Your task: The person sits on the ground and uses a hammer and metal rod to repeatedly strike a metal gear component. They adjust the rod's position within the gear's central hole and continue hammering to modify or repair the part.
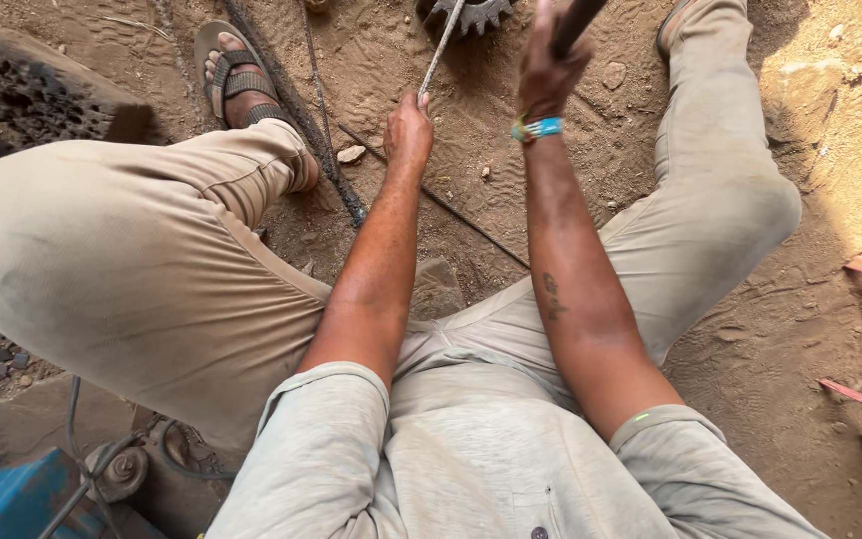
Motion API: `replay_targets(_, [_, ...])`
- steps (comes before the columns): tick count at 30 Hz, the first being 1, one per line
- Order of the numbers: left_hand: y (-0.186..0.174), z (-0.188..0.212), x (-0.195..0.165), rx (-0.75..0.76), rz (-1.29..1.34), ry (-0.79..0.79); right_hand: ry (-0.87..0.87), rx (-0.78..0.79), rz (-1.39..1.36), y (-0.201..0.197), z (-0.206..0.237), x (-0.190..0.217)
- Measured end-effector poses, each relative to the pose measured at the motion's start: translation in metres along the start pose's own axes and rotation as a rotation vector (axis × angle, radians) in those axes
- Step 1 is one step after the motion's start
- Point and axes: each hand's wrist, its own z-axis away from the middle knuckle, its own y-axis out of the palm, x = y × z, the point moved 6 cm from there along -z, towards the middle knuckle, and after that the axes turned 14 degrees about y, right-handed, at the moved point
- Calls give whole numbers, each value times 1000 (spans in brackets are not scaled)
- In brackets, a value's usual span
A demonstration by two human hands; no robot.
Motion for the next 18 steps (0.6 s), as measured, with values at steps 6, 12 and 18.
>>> replay_targets(6, [1, -2, 8, -16, 24, -61, 516, 27, 888, -9, 56, -66])
replay_targets(12, [-18, -1, 7, -28, 26, 57, 469, -48, 656, -11, 47, -48])
replay_targets(18, [3, 4, -8, 60, 75, 9, 702, -118, 447, -15, 55, -62])
